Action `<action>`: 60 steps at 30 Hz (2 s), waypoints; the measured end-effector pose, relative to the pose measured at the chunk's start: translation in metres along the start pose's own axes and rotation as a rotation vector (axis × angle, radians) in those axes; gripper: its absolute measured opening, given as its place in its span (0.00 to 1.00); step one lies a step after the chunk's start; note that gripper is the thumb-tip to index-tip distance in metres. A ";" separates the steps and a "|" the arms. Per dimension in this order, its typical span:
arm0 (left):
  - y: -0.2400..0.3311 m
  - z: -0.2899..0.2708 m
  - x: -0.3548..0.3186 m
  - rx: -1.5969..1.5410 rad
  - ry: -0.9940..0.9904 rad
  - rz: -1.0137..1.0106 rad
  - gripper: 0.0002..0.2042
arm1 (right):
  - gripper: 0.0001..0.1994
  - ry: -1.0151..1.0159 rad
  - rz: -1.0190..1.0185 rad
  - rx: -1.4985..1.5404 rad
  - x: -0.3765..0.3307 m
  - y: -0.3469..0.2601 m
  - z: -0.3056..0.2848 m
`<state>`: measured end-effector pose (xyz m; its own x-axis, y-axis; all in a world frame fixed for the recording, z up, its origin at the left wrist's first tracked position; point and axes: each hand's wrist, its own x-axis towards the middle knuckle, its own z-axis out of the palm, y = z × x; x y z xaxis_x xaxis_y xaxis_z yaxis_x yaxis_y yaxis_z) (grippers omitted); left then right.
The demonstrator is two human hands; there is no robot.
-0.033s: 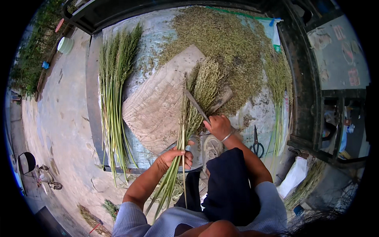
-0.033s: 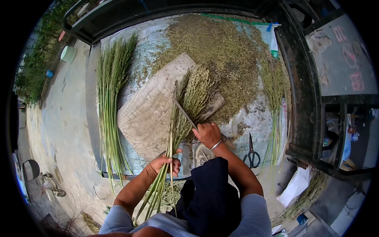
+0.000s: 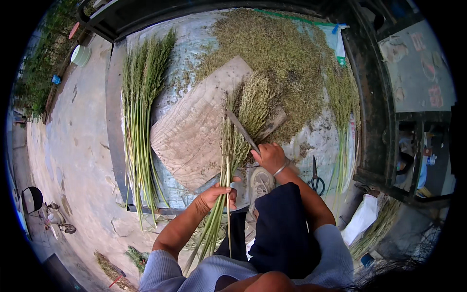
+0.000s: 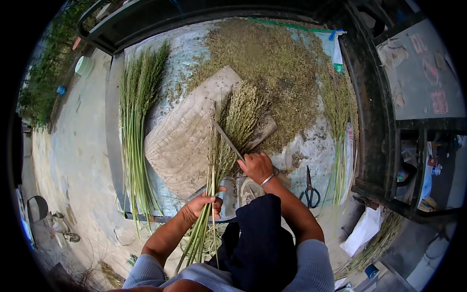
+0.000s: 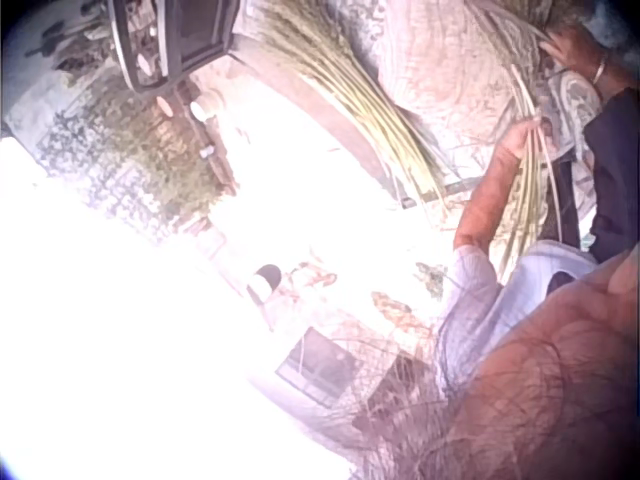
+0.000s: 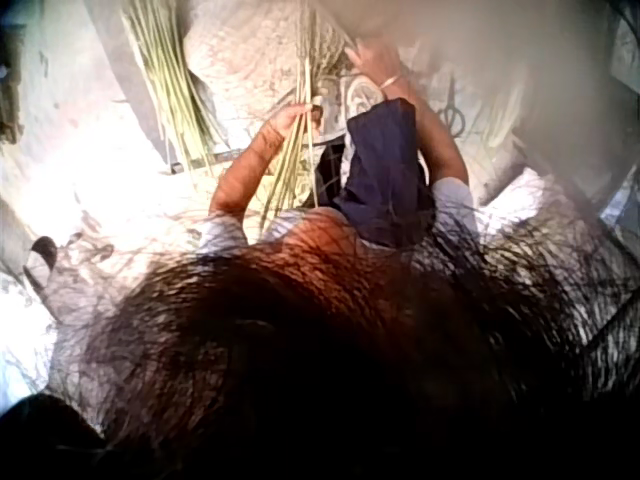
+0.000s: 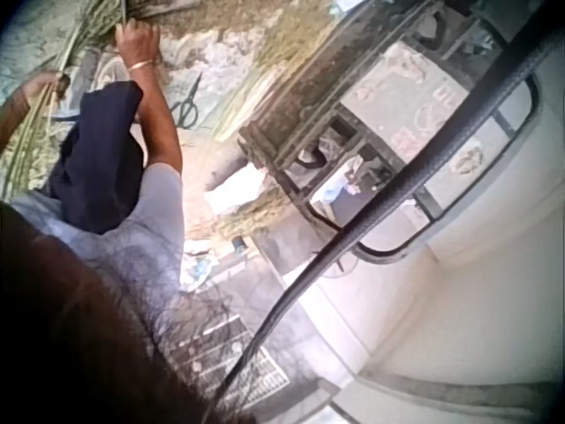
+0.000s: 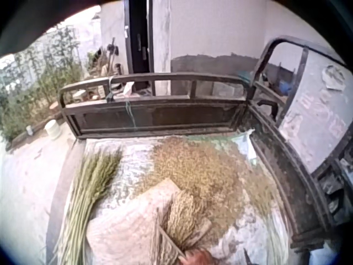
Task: The person manually threshes grain by striking bundles of stalks against a wooden board. They hold the stalks with one hand and use a flat metal tool to beat the grain heads, causing seeds to fall onto a tarp below. The person adjusts the bundles and continues the repetitive striking motion throughout the clip.
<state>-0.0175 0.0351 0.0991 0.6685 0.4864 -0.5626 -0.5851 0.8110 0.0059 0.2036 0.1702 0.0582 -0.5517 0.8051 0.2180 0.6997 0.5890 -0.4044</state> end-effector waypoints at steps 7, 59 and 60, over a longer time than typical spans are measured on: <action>0.045 0.011 -0.012 1.052 0.562 0.288 0.20 | 0.16 0.182 0.089 0.004 0.011 -0.010 -0.071; 0.054 -0.013 0.017 0.743 0.639 0.119 0.23 | 0.13 -0.043 0.101 -0.428 0.142 0.103 -0.031; 0.057 -0.017 0.017 0.754 0.638 0.097 0.23 | 0.13 0.010 0.168 -0.411 0.148 0.101 -0.038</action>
<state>-0.0469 0.0843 0.0760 0.1310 0.4752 -0.8701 -0.0312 0.8792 0.4755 0.2097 0.3514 0.0832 -0.4117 0.8917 0.1883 0.9029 0.4271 -0.0483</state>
